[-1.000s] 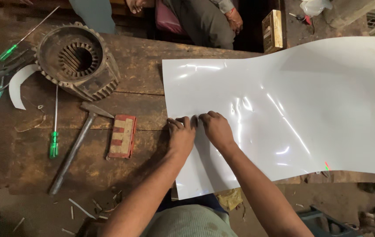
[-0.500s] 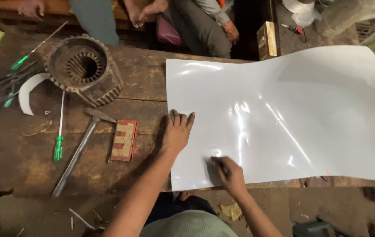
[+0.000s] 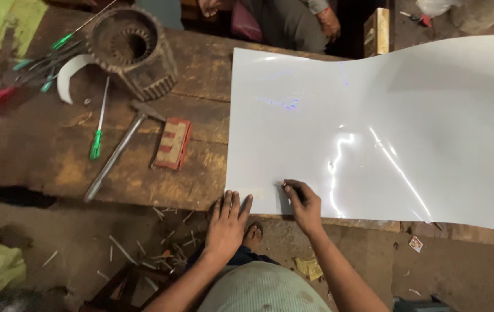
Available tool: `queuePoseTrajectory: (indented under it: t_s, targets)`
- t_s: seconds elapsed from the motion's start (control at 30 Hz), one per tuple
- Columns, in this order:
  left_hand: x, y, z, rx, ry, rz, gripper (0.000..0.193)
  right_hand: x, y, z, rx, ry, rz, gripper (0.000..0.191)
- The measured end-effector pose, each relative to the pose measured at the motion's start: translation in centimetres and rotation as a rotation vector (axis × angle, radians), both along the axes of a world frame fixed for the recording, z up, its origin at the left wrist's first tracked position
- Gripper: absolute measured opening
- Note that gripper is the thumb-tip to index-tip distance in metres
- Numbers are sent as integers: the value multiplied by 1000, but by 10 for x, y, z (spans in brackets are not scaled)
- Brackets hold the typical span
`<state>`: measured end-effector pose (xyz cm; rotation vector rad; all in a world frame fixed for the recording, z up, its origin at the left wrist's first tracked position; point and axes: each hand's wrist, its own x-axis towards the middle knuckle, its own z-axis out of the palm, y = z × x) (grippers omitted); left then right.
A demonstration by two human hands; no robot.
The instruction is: The person measures small metal components with a micrometer at a workbench, then lays a large white sheet on the bench, marks straight lines on it using a steel ruler and pen, and cuts along a marked line with a knife. They then fold and lift the cut sheet aside.
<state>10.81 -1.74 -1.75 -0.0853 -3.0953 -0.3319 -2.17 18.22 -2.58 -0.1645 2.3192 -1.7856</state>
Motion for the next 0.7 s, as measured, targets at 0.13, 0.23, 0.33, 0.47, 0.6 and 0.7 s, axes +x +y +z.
queuePoseTrajectory:
  t_s: [0.13, 0.23, 0.33, 0.47, 0.6, 0.7]
  targets:
    - [7, 11, -5, -97, -56, 42, 78, 5, 1, 1, 15, 2, 21, 24]
    - [11, 18, -10, -163, -7, 81, 77, 9, 0, 4, 22, 10, 44, 25]
    - [14, 20, -14, -132, 52, 106, 72, 12, -1, 8, 33, 8, 45, 25]
    - [13, 22, -18, -115, 86, 106, 71, 15, -1, 10, 71, 15, 37, 25]
    - [12, 28, -20, -111, 43, 120, 69, 18, 0, 8, 55, 61, 51, 25]
    - [11, 28, -19, -108, 32, 137, 70, 18, -1, 9, 61, 54, 49, 25]
